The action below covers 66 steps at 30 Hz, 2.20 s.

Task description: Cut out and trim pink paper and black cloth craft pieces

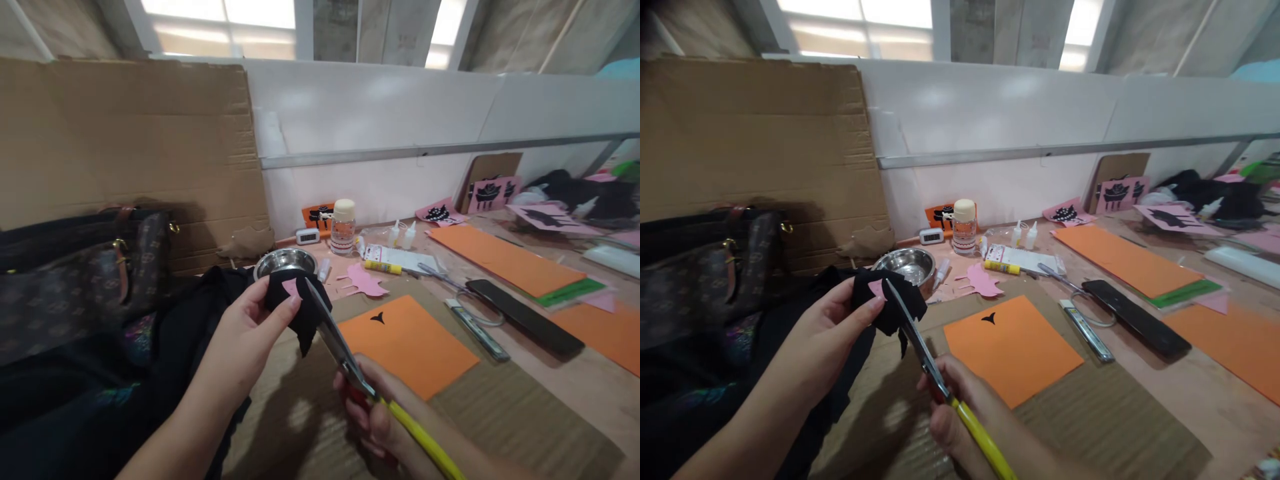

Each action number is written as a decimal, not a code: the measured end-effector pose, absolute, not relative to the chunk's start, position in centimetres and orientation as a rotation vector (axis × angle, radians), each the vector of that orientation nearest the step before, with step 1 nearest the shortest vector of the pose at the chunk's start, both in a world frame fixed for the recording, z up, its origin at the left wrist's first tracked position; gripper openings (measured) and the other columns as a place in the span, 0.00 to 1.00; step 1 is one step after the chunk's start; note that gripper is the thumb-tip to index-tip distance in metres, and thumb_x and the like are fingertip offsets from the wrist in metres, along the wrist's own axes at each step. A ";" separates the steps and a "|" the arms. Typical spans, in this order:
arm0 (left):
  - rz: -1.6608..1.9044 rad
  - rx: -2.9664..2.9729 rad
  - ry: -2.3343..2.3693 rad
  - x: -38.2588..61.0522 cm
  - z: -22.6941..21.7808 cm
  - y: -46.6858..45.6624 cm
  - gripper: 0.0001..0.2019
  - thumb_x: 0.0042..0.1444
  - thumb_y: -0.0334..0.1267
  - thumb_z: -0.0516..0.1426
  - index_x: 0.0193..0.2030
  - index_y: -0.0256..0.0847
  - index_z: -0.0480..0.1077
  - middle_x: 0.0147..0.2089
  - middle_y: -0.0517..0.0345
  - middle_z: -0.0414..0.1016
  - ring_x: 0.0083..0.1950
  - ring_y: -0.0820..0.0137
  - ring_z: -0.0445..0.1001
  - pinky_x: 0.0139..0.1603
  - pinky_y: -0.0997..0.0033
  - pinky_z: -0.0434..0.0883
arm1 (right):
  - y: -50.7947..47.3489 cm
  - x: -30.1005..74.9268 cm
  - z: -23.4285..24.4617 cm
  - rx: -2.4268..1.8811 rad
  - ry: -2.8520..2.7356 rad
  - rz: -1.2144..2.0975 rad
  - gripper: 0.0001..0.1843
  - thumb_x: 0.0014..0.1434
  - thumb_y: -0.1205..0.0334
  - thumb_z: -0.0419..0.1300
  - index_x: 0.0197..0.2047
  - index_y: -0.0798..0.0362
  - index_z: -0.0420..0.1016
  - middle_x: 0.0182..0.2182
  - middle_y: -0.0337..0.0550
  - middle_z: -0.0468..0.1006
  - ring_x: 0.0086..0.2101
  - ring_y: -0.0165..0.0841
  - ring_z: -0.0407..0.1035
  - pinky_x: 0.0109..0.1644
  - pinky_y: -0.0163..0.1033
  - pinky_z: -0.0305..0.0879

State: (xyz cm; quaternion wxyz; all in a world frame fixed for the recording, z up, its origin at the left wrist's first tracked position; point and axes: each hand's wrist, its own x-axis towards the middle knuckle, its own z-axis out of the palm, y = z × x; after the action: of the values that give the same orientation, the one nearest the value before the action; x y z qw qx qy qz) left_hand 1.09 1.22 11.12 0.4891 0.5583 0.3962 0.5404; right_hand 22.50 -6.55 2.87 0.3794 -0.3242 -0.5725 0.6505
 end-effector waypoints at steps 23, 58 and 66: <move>1.326 1.296 0.889 1.3 12.1 0.8 0.14 0.58 0.43 0.66 0.50 0.42 0.78 0.51 0.55 0.84 0.53 0.64 0.79 0.56 0.68 0.73 | -6.2 21.4 0.9 -0.930 -1.307 1.587 0.37 0.50 0.26 0.65 0.46 0.50 0.72 0.28 0.35 0.64 0.24 0.25 0.54 0.25 0.30 0.57; 1.347 1.246 1.026 2.8 10.5 0.5 0.24 0.50 0.41 0.69 0.53 0.41 0.73 0.53 0.51 0.81 0.55 0.58 0.79 0.56 0.60 0.75 | -6.4 21.1 2.6 -0.855 -1.210 1.725 0.41 0.51 0.22 0.59 0.50 0.50 0.67 0.25 0.30 0.59 0.19 0.21 0.46 0.19 0.28 0.44; 1.336 1.209 1.043 2.3 10.6 0.7 0.24 0.47 0.42 0.70 0.51 0.38 0.74 0.47 0.51 0.82 0.47 0.61 0.79 0.49 0.63 0.75 | -6.5 20.9 4.1 -0.879 -1.226 1.665 0.40 0.49 0.22 0.61 0.47 0.51 0.69 0.25 0.31 0.61 0.18 0.20 0.46 0.17 0.29 0.42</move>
State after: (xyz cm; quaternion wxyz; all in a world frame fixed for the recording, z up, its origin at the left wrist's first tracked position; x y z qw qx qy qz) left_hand 2.35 0.75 10.65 0.5055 0.5011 0.4322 0.5537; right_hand 20.87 -6.53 4.08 0.4323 -0.3528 -0.4921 0.6682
